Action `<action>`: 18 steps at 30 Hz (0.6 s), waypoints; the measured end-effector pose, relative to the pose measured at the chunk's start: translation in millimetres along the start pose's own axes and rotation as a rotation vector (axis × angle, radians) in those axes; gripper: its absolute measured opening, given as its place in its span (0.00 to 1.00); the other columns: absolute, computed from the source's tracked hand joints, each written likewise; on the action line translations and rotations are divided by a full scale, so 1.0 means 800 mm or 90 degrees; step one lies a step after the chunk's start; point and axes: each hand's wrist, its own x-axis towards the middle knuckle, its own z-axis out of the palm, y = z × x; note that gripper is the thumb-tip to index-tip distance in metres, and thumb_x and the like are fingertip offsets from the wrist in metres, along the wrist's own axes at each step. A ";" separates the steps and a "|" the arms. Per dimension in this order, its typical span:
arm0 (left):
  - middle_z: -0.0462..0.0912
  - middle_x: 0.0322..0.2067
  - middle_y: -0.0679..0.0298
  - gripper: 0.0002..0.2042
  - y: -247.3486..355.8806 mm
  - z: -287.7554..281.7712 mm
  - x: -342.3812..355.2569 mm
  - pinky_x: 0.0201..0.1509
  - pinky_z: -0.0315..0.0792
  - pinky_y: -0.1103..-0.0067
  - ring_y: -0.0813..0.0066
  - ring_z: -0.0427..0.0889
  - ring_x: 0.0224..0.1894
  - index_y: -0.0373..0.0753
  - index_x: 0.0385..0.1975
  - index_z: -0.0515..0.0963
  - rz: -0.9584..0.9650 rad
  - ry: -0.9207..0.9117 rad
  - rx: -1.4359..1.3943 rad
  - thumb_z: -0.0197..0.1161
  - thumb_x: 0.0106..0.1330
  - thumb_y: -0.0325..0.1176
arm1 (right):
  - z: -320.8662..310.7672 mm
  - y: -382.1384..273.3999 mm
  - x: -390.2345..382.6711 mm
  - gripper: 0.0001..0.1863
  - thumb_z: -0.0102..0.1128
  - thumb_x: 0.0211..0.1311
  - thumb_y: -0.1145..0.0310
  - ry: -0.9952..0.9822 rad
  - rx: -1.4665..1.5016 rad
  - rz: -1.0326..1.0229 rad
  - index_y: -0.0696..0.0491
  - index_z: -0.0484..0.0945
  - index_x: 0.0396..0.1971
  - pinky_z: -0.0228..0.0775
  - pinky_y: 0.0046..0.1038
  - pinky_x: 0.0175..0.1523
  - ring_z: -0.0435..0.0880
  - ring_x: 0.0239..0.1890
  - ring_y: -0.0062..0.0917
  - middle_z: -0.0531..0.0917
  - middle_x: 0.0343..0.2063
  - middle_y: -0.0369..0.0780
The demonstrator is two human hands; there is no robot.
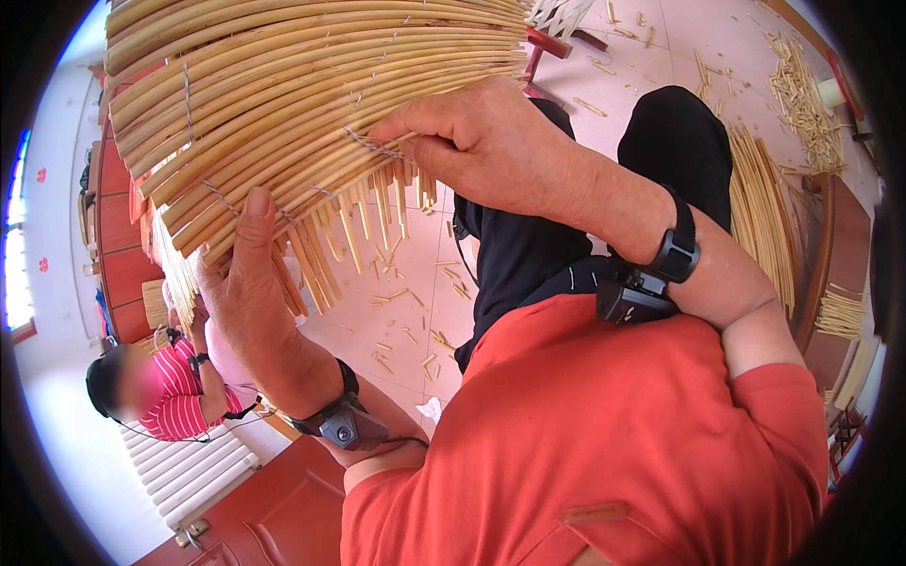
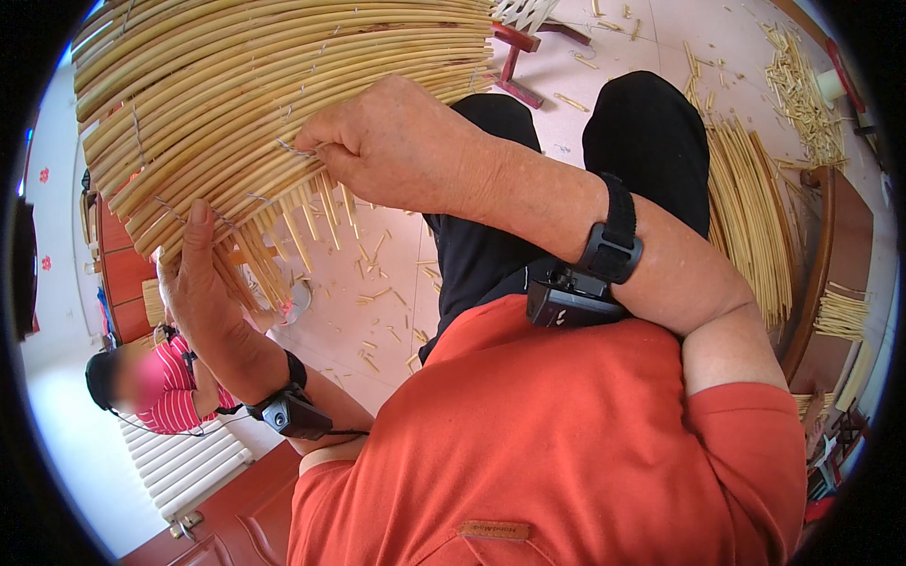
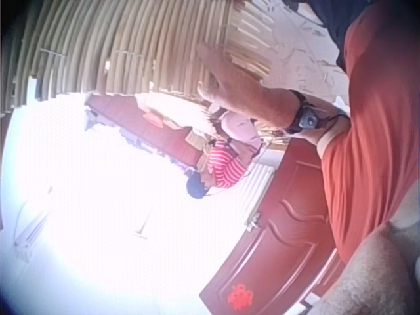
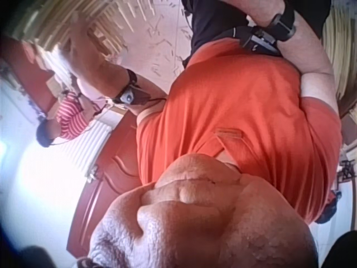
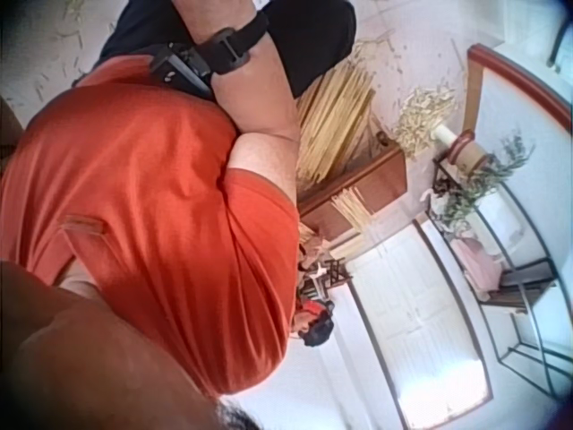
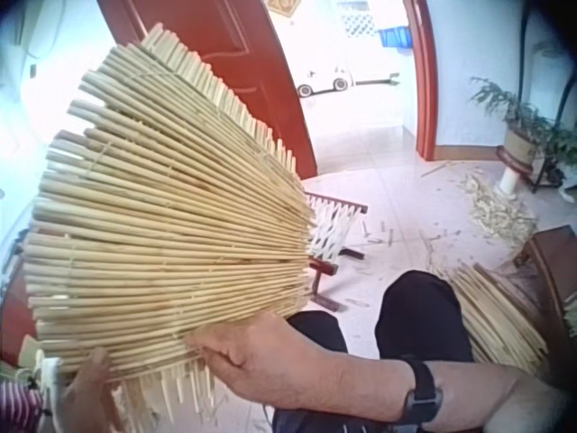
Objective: Weaving and tying together thin bamboo or wooden sticks using string to create a mat or screen.
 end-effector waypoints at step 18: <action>0.79 0.49 0.51 0.26 0.014 0.041 -0.124 0.50 0.76 0.71 0.64 0.81 0.47 0.32 0.53 0.74 0.180 -0.320 0.093 0.70 0.51 0.22 | -0.074 -0.007 -0.109 0.09 0.57 0.63 0.78 0.011 0.217 0.101 0.57 0.83 0.41 0.76 0.25 0.40 0.86 0.31 0.28 0.86 0.27 0.37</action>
